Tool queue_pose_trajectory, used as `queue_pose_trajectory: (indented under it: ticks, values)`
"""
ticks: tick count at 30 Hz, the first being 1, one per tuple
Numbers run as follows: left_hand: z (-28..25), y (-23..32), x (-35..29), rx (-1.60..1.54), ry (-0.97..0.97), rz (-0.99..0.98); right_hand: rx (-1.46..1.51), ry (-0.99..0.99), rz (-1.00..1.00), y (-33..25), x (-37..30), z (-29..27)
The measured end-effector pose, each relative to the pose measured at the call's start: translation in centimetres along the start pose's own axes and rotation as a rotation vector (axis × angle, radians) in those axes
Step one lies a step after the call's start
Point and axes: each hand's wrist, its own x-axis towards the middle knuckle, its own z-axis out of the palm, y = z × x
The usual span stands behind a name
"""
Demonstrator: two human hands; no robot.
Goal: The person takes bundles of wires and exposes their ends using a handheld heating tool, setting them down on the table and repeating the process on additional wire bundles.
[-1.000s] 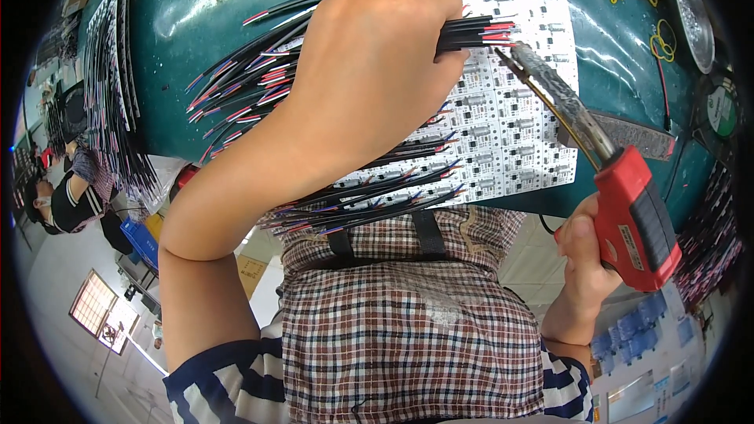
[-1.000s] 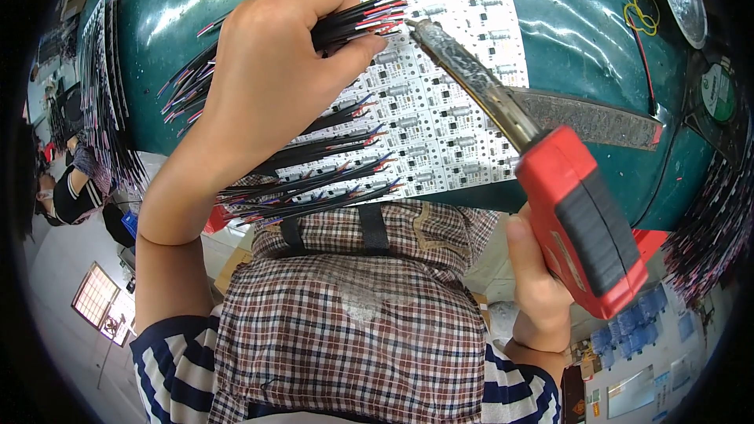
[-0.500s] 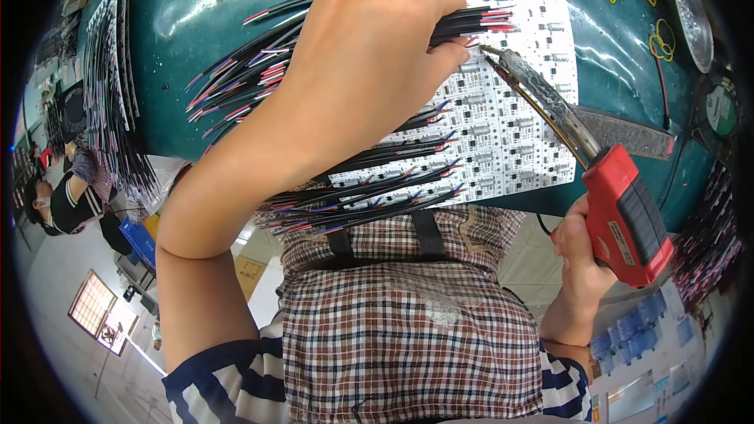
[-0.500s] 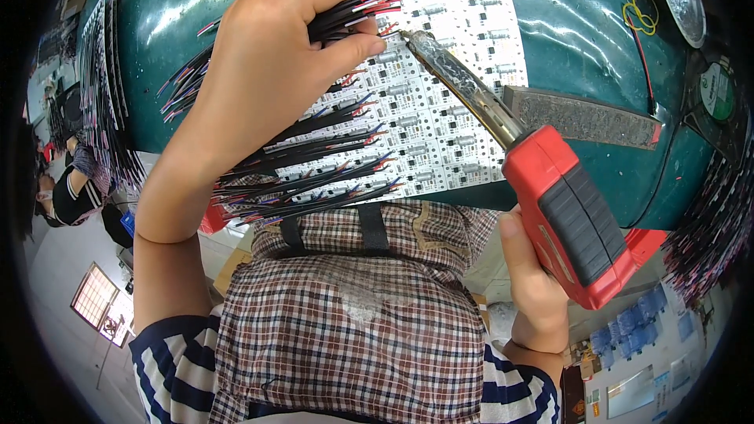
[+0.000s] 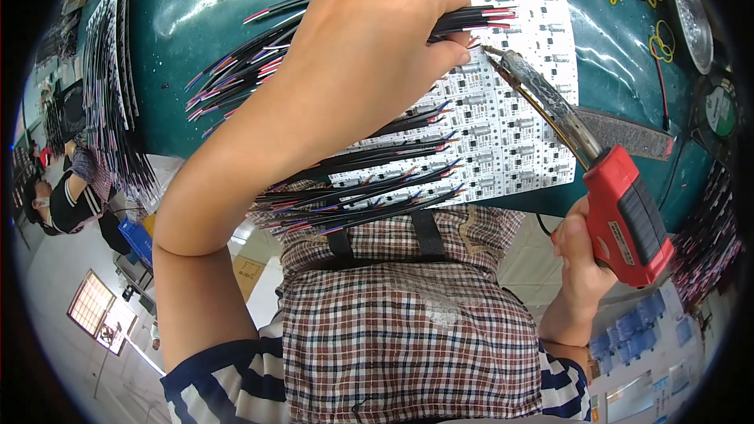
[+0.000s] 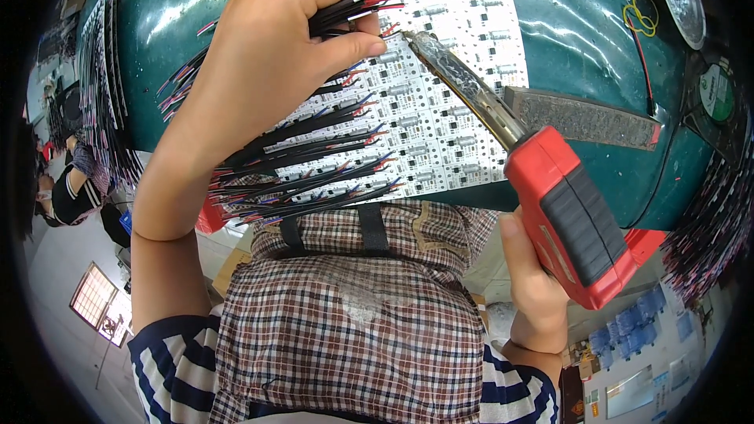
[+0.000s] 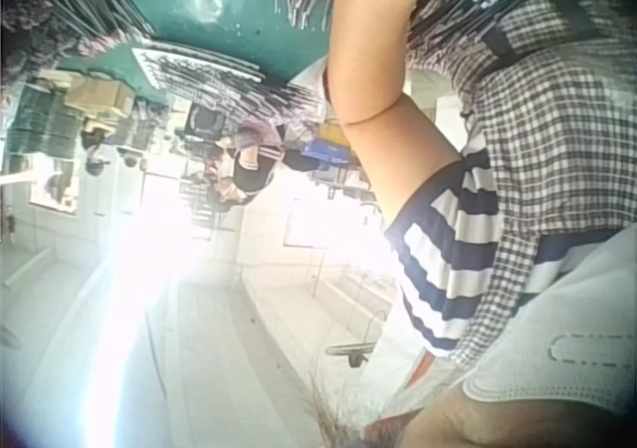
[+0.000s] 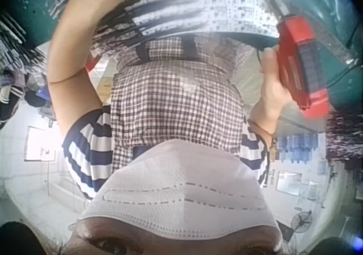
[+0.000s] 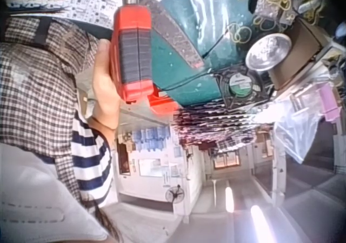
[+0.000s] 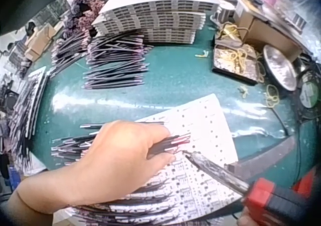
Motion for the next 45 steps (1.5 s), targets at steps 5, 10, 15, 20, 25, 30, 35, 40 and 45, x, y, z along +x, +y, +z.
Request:
queue_pose_trajectory:
  ticks: [5, 10, 15, 20, 25, 30, 35, 40, 45]
  values:
    - [-0.5, 0.4, 0.5, -0.045, -0.095, -0.091, -0.023, -0.023, -0.049, 0.0, 0.0, -0.4]
    - [-0.5, 0.4, 0.5, -0.080, -0.083, -0.058, 0.008, 0.009, -0.003, 0.1, 0.0, 0.1]
    - [-0.7, 0.3, 0.6, -0.038, -0.085, -0.029, -0.009, 0.023, 0.049, -0.3, 0.0, 0.1]
    - [-0.7, 0.1, 0.8, -0.032, -0.081, 0.013, 0.023, 0.024, -0.010, -0.1, -0.2, -0.1]
    - [-0.7, 0.3, 0.8, -0.014, -0.107, -0.014, -0.010, 0.040, -0.026, 0.6, -0.3, 0.0]
    - [-0.7, 0.3, 0.7, -0.002, -0.085, -0.001, -0.040, 0.018, -0.002, 0.2, -0.5, -0.1]
    - [-0.6, 0.5, 0.6, 0.042, -0.092, -0.013, 0.137, 0.076, 0.000, -1.1, 0.2, 0.7]
    - [-0.1, 0.2, 0.1, 0.095, 0.007, 0.085, 0.128, 0.084, -0.019, -1.1, 0.4, 0.6]
    - [-2.6, 1.8, 1.2, -0.138, -0.164, -0.182, 0.122, 0.091, -0.023, -1.0, 0.5, 0.2]
